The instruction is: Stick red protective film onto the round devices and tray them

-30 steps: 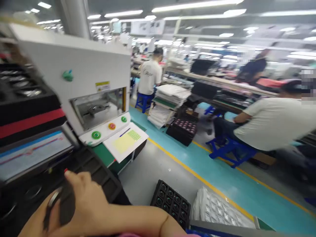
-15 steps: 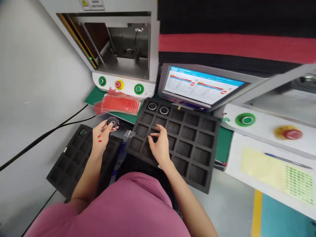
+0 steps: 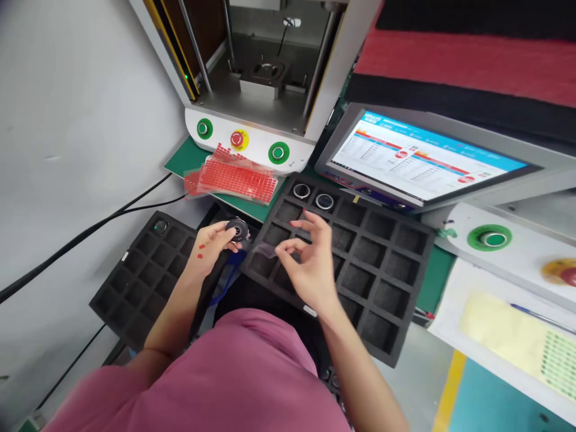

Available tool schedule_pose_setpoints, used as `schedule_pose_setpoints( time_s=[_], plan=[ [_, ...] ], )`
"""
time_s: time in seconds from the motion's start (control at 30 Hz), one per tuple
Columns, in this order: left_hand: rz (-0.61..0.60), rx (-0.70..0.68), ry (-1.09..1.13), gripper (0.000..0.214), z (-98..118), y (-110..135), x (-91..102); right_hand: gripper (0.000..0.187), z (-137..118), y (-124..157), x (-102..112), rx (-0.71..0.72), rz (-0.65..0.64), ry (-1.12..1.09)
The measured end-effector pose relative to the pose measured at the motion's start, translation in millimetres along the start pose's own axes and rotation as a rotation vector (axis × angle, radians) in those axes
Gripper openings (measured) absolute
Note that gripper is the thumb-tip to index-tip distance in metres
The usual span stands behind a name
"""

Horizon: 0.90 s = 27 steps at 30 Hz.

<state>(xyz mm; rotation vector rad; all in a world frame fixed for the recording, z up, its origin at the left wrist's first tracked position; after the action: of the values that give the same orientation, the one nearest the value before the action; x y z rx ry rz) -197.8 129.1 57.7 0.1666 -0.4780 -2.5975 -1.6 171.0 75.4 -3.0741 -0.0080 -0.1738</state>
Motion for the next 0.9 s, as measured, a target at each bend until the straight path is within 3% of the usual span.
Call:
schedule_pose_setpoints(
  time_s=[0.13, 0.33, 0.53, 0.77, 0.9],
  plan=[
    [-0.199, 0.045, -0.032, 0.040, -3.0, 14.1, -34.5, 0.071, -35.2, 5.3, 25.7, -0.028, -0.087, -0.057],
    [-0.302, -0.003, -0.076, 0.055, -0.8, 34.8, -67.5, 0.068, -37.2, 6.7, 30.5, -0.015, -0.053, 0.039],
    [-0.344, -0.080, -0.151, 0.064, 7.6, 44.6, -74.6, 0.067, -40.6, 3.5, 34.8, -0.004, -0.023, 0.062],
    [-0.360, 0.015, -0.165, 0.035, -0.8, 47.8, -81.2, 0.067, -33.3, -0.5, 36.6, 0.005, 0.011, 0.085],
    [-0.329, -0.062, -0.262, 0.027, 10.5, 41.3, -75.7, 0.058, -30.7, 4.1, 75.0, 0.117, 0.279, 0.175]
  ],
)
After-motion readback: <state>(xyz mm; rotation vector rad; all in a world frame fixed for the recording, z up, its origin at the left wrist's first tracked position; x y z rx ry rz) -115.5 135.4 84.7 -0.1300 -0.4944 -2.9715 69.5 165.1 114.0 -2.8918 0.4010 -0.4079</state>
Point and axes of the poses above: each hand's wrist, its own y-axis away from the middle knuckle, its own x-axis out of the back of the hand, z = x × y, the point moved 7 cm from there along -y, towards the middle knuckle, and after that the axes turned 13 degrees about z, right-handed, at the moved point
